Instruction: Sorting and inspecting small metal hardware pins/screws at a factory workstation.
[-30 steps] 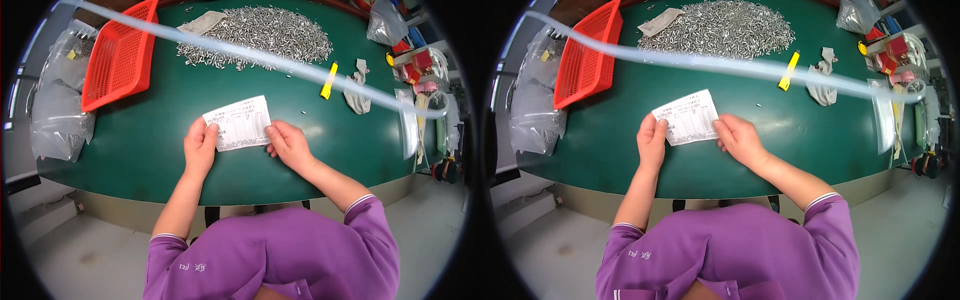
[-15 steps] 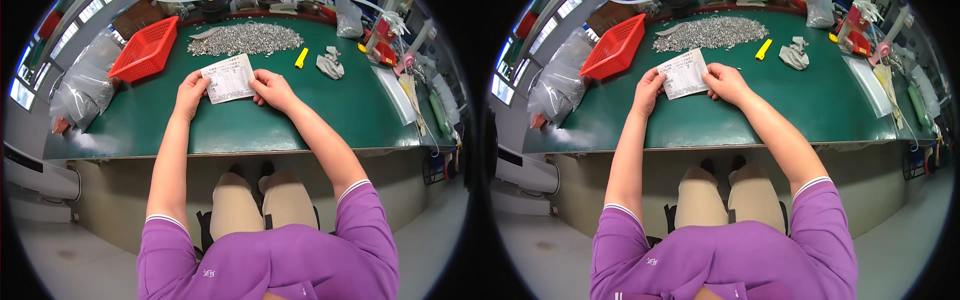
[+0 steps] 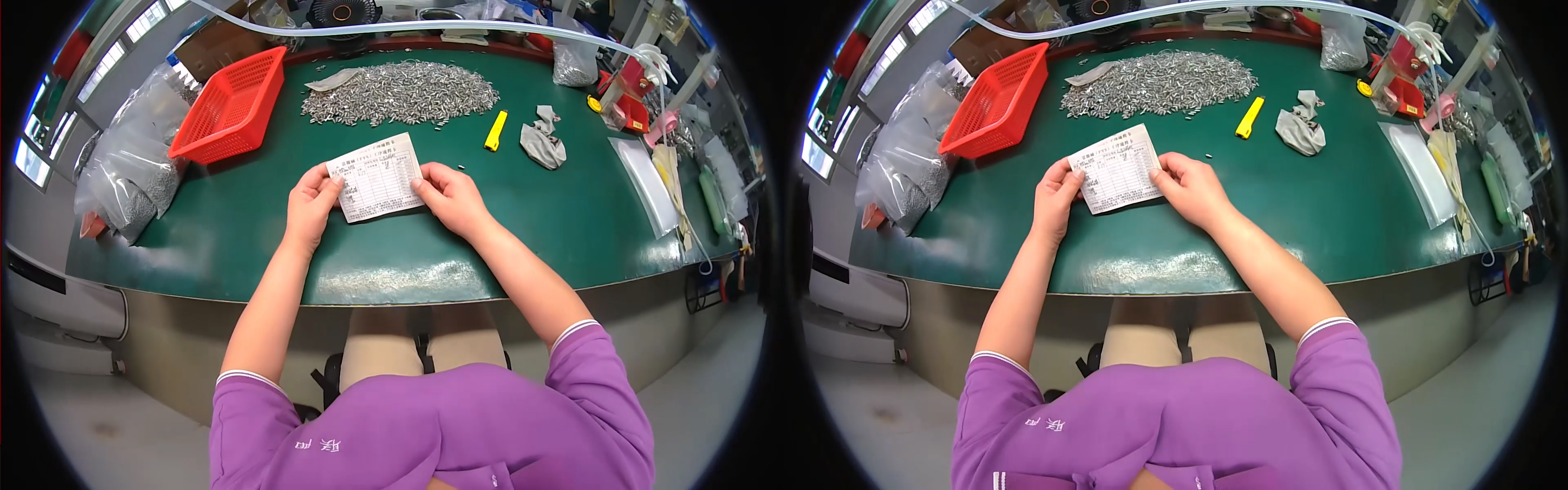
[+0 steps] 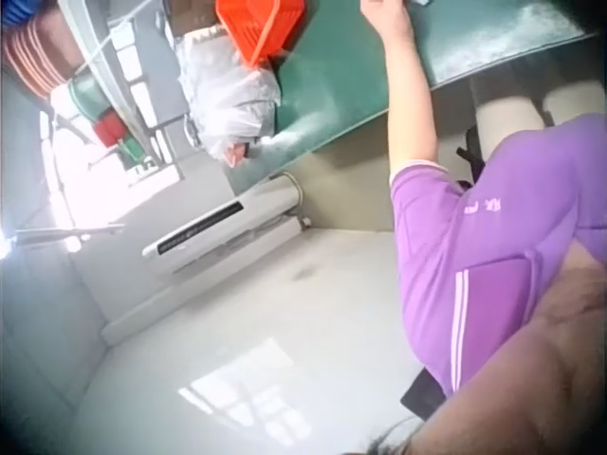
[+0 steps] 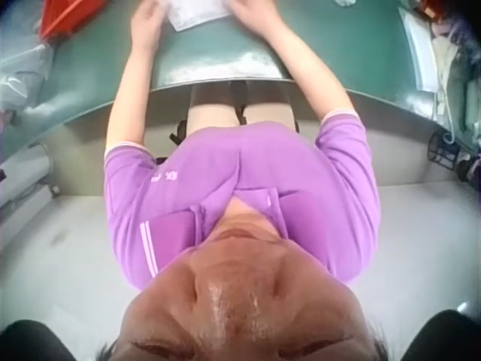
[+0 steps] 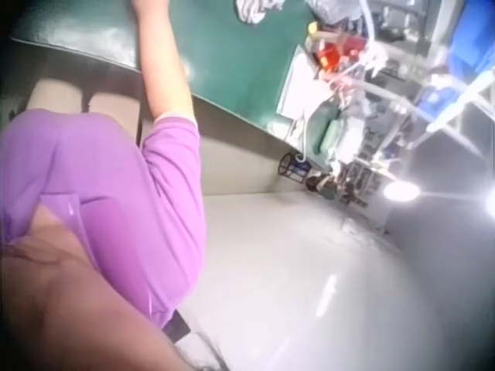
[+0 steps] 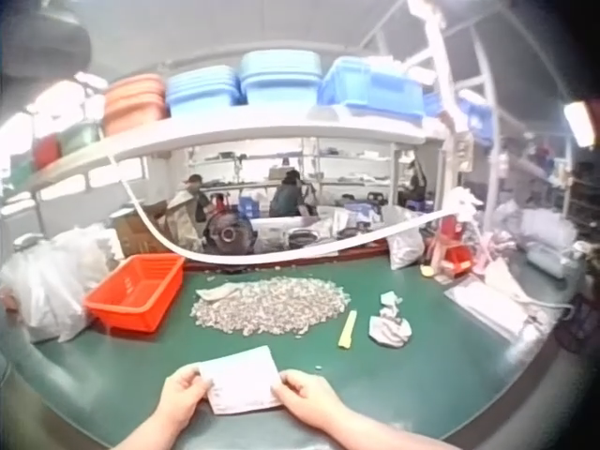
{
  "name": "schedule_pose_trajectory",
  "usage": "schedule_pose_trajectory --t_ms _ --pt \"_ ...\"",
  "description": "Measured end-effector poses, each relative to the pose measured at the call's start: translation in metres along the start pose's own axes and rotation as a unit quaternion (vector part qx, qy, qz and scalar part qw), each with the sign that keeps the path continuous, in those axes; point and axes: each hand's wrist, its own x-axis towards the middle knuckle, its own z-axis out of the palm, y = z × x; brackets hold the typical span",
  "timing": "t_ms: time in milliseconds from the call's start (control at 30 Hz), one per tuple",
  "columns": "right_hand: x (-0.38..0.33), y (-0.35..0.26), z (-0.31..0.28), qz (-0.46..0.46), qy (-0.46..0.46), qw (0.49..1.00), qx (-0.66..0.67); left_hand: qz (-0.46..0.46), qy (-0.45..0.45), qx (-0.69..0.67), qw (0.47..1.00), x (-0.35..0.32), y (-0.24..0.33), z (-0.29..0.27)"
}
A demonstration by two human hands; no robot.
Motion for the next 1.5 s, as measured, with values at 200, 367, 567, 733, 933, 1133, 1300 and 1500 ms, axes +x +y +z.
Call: schedule_pose_trajectory --t_ms 200,367,567,733,933,1133,1300,1500 --pt "0.008 0.012 -0.001 -0.041 0.035 0.996 0.074 -0.002 -0.008 0.001 1.000 0.006 0.000 0.003" --pt "0.010 0.010 0.000 -0.060 0.036 0.997 0.024 0.004 -0.010 0.008 1.000 0.006 -0.005 -0.003" --pt "0.010 0.012 -0.002 -0.036 0.037 0.998 0.037 -0.006 -0.033 -0.011 0.999 0.004 0.003 0.004" --pt "0.007 -0.001 0.001 -0.024 0.028 0.999 -0.019 -0.014 -0.026 -0.001 1.000 0.003 0.004 -0.002" --pt "0.009 0.002 -0.005 -0.046 0.069 0.997 0.000 -0.025 -0.035 0.012 0.999 0.004 0.006 0.004" --pt "0.010 0.002 -0.010 -0.007 0.052 0.990 0.132 -0.012 -0.031 0.009 0.999 0.000 0.014 0.012" --pt "0.010 -0.002 -0.018 0.081 0.073 0.958 0.265 -0.015 -0.022 0.023 0.999 0.001 0.010 0.008" --pt "0.015 0.000 -0.024 0.109 0.099 0.939 0.310 -0.024 -0.014 0.033 0.999 -0.001 0.014 0.008"
